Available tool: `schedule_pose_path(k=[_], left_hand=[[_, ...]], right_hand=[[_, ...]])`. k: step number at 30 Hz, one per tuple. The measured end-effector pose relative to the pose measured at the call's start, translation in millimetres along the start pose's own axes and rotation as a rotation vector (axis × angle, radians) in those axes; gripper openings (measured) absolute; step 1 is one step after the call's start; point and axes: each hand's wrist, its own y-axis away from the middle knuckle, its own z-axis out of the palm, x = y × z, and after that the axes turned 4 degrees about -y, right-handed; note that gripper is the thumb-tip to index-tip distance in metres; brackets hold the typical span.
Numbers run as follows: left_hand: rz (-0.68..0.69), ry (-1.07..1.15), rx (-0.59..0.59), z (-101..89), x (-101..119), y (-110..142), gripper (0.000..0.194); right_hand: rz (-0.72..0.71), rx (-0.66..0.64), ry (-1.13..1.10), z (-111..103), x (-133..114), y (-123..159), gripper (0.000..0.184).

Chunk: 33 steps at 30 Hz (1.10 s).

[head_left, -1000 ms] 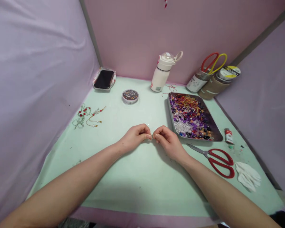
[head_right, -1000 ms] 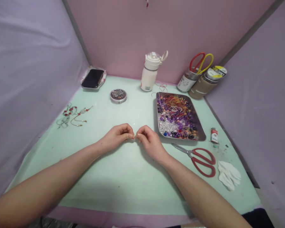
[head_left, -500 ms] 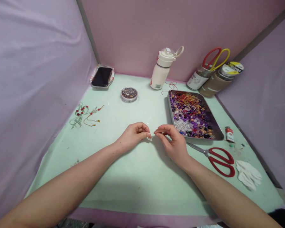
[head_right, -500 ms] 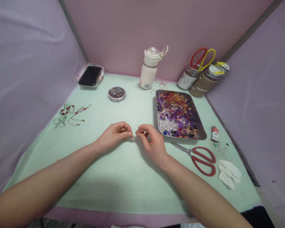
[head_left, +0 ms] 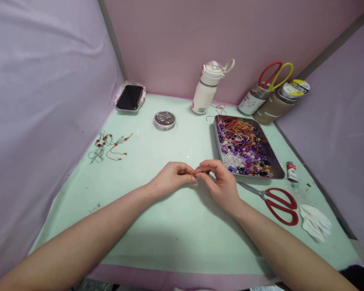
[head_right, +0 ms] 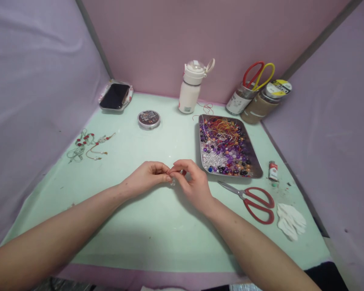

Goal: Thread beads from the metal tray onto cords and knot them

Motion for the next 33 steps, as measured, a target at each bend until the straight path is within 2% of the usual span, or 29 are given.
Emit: schedule_pose_path(k=[6, 17, 23, 28, 33], left_hand=[[-0.022, 0.039, -0.015, 4.8, 1.0, 1.2, 0.008], [-0.038, 0.067, 0.033, 6.5, -3.1, -0.6, 0.010], [-0.022, 0.036, 0.002, 8.9, -5.5, -2.0, 0.017], [-0.014, 0.027, 0.005, 9.4, -1.2, 0.8, 0.013], [0.023, 0.015, 0.124, 4.4, 4.7, 3.1, 0.012]], right_hand=[[0.105, -0.009, -0.156, 1.4, -0.7, 0.4, 0.018], [0.267, -0.004, -0.404, -0.7, -5.3, -6.2, 0.021], [0.294, -0.010, -0.481, 2.1, -2.7, -6.0, 0.023], [0.261, 0.004, -0.421, 1.2, -1.5, -6.4, 0.019], [0.142, -0.004, -0.049, -7.5, -1.6, -10.7, 0.010]])
